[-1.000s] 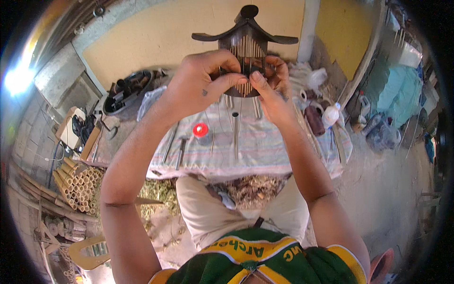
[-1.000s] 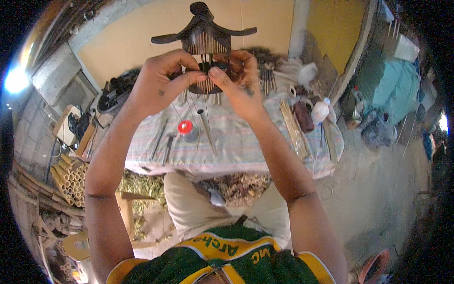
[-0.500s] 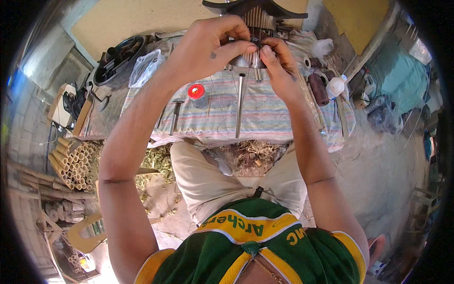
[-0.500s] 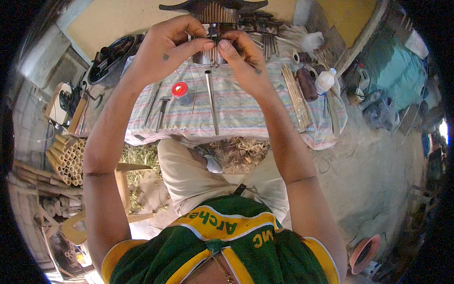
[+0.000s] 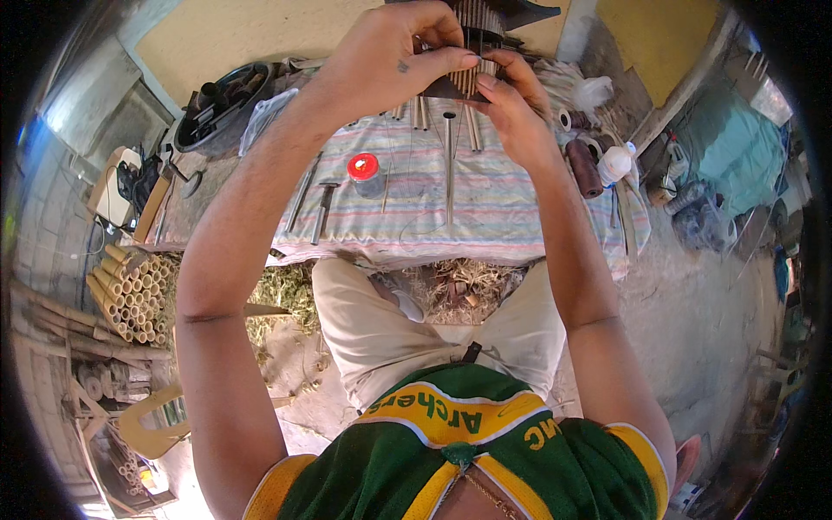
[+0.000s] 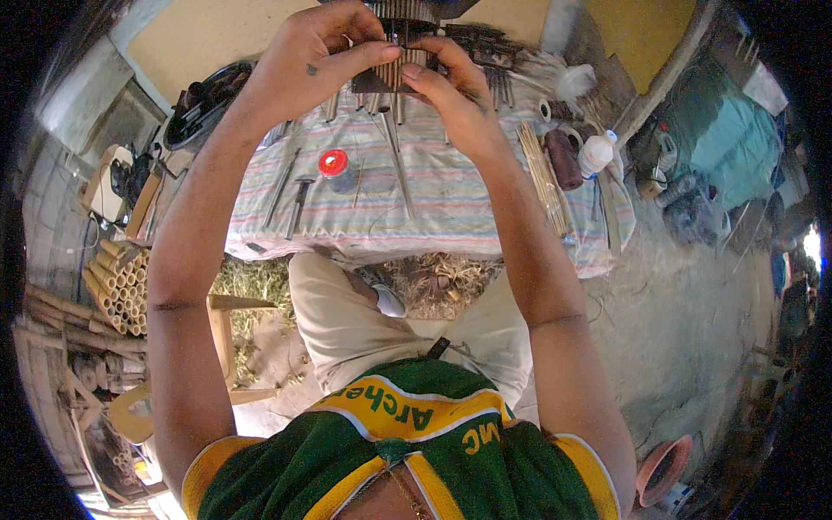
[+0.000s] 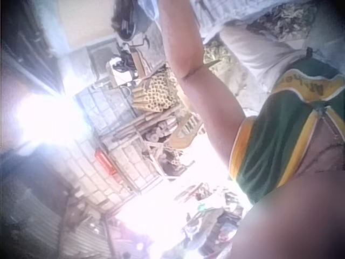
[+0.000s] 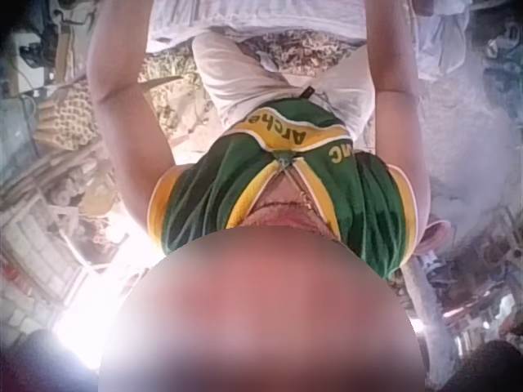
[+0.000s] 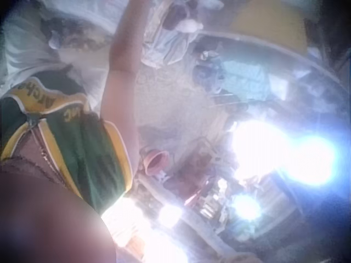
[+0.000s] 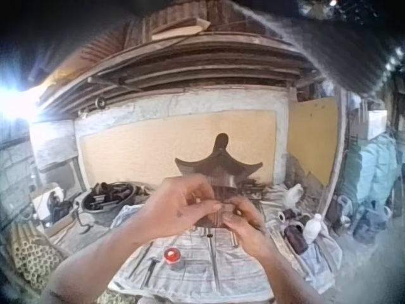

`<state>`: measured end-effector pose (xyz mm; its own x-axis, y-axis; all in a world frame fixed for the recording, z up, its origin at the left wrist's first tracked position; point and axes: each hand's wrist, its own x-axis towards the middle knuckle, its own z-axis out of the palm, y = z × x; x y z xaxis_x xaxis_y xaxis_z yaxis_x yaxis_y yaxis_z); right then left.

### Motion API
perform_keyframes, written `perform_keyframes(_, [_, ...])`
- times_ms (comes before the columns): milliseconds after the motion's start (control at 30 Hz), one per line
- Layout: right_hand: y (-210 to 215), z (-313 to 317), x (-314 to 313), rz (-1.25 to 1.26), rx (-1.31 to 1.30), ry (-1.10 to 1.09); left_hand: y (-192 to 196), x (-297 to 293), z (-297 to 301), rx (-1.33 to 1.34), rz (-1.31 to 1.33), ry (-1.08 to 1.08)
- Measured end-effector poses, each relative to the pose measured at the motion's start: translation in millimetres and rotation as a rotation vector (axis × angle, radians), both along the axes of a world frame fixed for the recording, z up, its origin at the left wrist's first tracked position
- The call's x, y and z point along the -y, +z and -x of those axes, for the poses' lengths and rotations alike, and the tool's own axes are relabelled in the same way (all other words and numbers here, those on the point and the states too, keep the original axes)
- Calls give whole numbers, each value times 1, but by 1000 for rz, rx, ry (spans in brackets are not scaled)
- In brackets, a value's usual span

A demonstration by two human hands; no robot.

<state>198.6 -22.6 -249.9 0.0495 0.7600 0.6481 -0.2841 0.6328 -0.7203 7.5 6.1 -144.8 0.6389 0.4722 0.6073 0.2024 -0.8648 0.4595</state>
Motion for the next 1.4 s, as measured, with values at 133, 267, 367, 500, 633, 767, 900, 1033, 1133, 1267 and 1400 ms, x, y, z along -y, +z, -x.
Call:
perform_keyframes(133, [-3, 1, 5, 42, -4, 15, -9, -10, -1, 29, 34, -128])
perform_keyframes(267, [-6, 2, 9, 102, 60, -83, -13, -15, 6, -45, 20, -108])
perform_keyframes(367, [-5, 3, 10, 76, 271, -349, -11, -12, 8, -45, 17, -80])
perform_keyframes(500, [2, 3, 13, 72, 210, -195, -3, -6, 13, -28, -10, -66])
perform_keyframes(633, [20, 2, 8, 51, 241, -196, 16, -8, 9, 7, 56, -62])
perform_keyframes(767, [49, 5, 0, -25, 163, -101, 44, -6, 12, 40, -83, -99])
perform_keyframes(900, [81, 4, -1, -49, 196, -75, 68, -2, 13, 53, -98, -84])
perform_keyframes(1033, [116, 4, -3, -85, 175, -70, 93, -6, 13, 105, -104, -85])
perform_keyframes(1133, [144, 4, -6, -138, 138, -21, 120, -13, 10, 146, -153, -103])
perform_keyframes(1267, [178, 2, -11, -229, 140, 37, 153, -14, 9, 168, -257, -110])
perform_keyframes(1400, [201, -3, -16, -279, 159, 44, 173, -10, 7, 187, -305, -66])
